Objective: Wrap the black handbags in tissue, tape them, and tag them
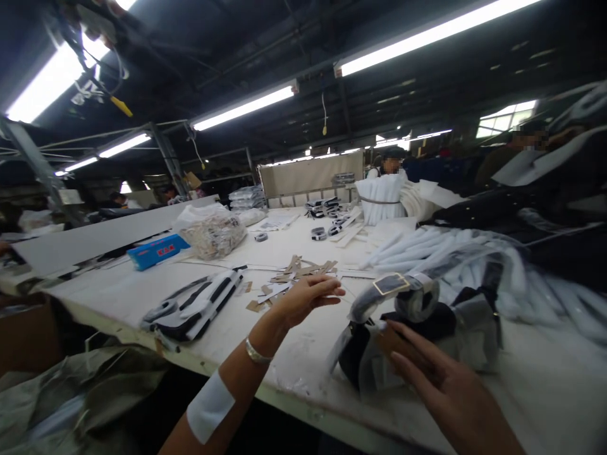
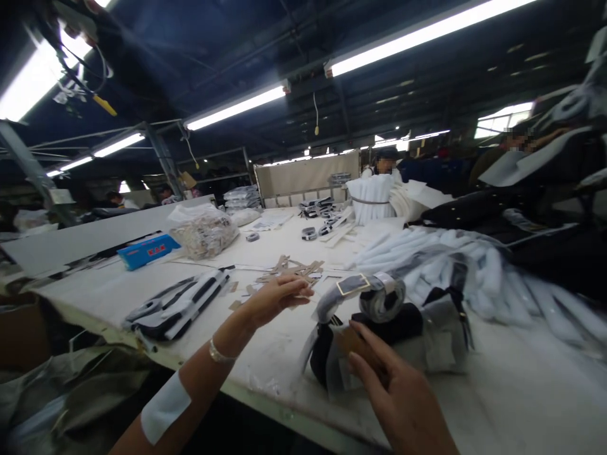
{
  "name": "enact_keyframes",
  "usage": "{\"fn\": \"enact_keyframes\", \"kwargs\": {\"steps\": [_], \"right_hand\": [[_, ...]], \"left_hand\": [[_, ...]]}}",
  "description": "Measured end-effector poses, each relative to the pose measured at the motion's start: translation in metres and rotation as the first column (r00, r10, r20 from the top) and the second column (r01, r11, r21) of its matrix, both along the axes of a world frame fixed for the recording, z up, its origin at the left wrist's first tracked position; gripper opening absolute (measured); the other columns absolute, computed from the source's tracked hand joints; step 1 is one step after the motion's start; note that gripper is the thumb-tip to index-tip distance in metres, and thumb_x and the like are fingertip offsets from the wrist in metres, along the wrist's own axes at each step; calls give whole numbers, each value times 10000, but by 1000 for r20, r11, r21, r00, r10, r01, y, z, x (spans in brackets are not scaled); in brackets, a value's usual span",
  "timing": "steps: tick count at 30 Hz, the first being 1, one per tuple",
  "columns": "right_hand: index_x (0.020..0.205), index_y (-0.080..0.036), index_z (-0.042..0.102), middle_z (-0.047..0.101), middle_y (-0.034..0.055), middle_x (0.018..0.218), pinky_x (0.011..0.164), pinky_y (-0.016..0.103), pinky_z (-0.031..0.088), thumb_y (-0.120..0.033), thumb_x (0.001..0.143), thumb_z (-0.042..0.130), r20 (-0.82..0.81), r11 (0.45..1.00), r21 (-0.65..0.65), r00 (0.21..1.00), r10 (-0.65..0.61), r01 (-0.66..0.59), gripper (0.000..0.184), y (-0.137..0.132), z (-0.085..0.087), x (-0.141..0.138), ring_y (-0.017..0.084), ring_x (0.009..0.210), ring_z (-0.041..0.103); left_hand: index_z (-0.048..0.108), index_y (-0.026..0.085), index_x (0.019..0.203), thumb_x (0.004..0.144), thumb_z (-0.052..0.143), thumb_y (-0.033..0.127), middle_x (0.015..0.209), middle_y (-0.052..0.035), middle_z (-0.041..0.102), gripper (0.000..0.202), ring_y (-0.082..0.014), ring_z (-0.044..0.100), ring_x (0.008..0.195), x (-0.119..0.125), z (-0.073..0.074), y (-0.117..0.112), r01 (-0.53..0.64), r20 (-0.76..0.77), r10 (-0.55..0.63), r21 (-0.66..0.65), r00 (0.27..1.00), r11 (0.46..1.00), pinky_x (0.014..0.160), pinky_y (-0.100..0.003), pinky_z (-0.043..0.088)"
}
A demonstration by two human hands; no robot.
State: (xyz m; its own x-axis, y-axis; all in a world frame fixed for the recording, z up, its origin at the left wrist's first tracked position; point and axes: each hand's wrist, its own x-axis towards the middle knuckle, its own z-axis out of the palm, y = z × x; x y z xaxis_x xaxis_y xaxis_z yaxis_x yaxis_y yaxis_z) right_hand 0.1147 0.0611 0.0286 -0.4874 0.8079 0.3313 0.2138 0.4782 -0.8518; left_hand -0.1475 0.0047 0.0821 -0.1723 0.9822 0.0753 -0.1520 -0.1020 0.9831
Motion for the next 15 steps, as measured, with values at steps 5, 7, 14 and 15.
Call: {"fn": "enact_keyframes", "kwargs": {"steps": [5,7,14,15], "right_hand": [[985,-280,745,785,9,881,629,247,617,-424,861,659,-76,910,381,987,-144,162,209,-13,-11,6,227,712,756],[1054,-283,710,773,9,993,785,267,609,-325,892,646,-151,840,509,980,-128,188,179,-19,-11,3,219,836,754],[1088,-229,634,732,41,1049,886,241,555,-145,946,549,-227,777,629,963,148,28,186,-13,20,-24,173,979,704],[1070,-224,640,730,42,1018,869,236,555,-143,950,547,-237,775,631,959,157,29,173,-11,25,-28,168,953,705]], "left_hand": [[712,202,924,845,709,449,707,39,585,259,-87,619,759,13,-14,-18,-60,241,30,116,970,991,984,-321,504],[728,207,1013,845,709,389,724,36,602,249,-76,594,700,24,-17,-21,-63,264,21,148,964,987,961,-323,516],[761,212,1093,783,748,274,921,-57,756,316,-111,592,591,47,-9,-22,-80,-193,129,245,973,966,756,-320,547],[762,214,1096,774,765,302,935,-67,760,334,-143,630,653,47,-6,-23,-73,-251,139,254,958,964,769,-326,549]]}}
